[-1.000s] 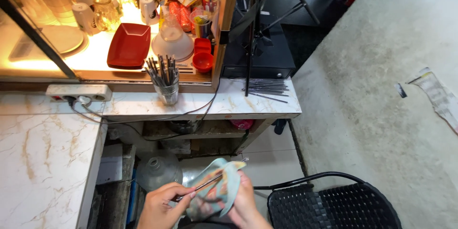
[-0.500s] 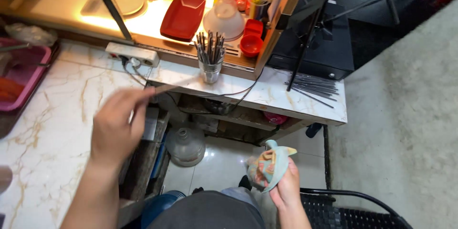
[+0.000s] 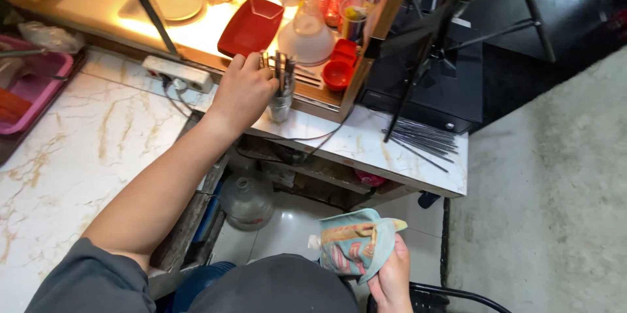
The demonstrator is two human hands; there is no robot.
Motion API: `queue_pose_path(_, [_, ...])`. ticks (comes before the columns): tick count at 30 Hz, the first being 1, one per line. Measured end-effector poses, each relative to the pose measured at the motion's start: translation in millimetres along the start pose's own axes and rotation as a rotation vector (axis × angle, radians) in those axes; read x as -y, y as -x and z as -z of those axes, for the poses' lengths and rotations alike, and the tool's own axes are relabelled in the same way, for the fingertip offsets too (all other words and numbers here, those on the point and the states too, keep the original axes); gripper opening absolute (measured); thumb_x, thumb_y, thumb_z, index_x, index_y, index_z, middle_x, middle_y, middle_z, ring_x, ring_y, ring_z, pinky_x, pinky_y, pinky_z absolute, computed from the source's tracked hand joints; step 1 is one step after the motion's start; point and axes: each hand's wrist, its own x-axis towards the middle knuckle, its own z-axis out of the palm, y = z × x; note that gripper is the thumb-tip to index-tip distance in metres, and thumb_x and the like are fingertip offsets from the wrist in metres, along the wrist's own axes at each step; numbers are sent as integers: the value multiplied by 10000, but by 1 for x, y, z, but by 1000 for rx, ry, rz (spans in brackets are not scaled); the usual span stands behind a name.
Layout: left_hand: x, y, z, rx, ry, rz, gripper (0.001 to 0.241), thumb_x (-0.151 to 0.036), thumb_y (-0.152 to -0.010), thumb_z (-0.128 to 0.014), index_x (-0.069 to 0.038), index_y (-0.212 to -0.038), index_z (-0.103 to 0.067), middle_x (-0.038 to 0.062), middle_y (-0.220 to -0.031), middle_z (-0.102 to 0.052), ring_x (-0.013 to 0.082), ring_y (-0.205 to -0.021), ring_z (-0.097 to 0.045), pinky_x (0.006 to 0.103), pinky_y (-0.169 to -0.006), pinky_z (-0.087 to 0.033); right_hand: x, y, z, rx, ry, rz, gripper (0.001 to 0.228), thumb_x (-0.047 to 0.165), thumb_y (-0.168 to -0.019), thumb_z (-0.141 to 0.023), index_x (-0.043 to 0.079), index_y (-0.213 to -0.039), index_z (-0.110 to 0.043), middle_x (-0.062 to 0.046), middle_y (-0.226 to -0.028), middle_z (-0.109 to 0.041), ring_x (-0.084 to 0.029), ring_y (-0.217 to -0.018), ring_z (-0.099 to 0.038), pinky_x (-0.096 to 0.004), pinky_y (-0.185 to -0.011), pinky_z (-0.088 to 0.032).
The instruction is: The recorder is individually wiping down and cleaning reusable metal straws using a cloth before placing them in containers.
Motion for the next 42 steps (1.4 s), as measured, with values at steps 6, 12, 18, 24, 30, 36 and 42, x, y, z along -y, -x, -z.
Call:
queue_pose_path(6, [-31, 0, -2, -107, 161, 137, 142, -96, -754, -699, -107, -875, -772, 123, -1161, -668, 324, -1126, -584, 431, -984, -464, 13, -15, 37, 70, -82, 38, 176, 83, -965, -586, -19, -1103, -627, -155, -920, -723, -218, -692, -725, -347, -530, -591])
queue_pose_path(12, [-127, -8, 82, -190, 529, 326, 320, -142, -794, -751, -31, -1079, -657, 172, -1210, -582, 419, -1085, -551, 521, -939, -426, 31, -25, 59, 75, -59, 2, 195, 22, -875, -623, -17, -1066, -640, -189, -902, -733, -264, -701, -736, -409, -592, -633])
queue_pose_path(18, [-243, -24, -9, 115, 925, -47, 321, -141, -843, -703, -48, -1147, -660, 77, -1209, -659, 298, -1098, -594, 432, -916, -475, 37, -47, 80, 40, -188, -57, 213, 183, -941, -629, -5, -1040, -632, -176, -866, -743, -246, -635, -702, -378, -503, -575])
queue_pose_path(24, [-298, -71, -63, 32, 785, -126, 431, -140, -793, -701, -9, -1201, -651, 115, -1298, -609, 351, -1117, -547, 451, -924, -451, 36, -69, 121, 41, -87, -91, 307, 229, -977, -631, -37, -1121, -684, -162, -902, -751, -213, -723, -716, -317, -569, -560])
queue_pose_path(30, [-317, -80, -89, 187, 692, -45, 363, -136, -830, -689, -58, -1182, -650, 50, -1253, -625, 297, -1094, -557, 417, -938, -453, 9, -105, 199, 141, 11, -37, 320, 225, -977, -630, -59, -1107, -694, -161, -949, -773, -222, -841, -756, -342, -744, -603])
queue_pose_path(36, [-320, -90, -82, 78, 677, -50, 483, -67, -790, -643, -80, -1272, -667, 84, -1151, -632, 291, -1002, -565, 404, -892, -457, 13, -109, 214, 144, -22, -50, 280, 170, -945, -634, -49, -1112, -684, -179, -994, -776, -240, -914, -755, -381, -860, -605])
queue_pose_path(42, [-329, -101, -101, 47, 632, -19, 269, -98, -843, -602, -77, -1086, -713, 72, -1030, -618, 281, -969, -557, 397, -835, -452, -1, -128, 232, 193, -9, -23, 304, 161, -966, -631, -92, -1133, -654, -201, -1017, -774, -262, -938, -757, -406, -888, -602])
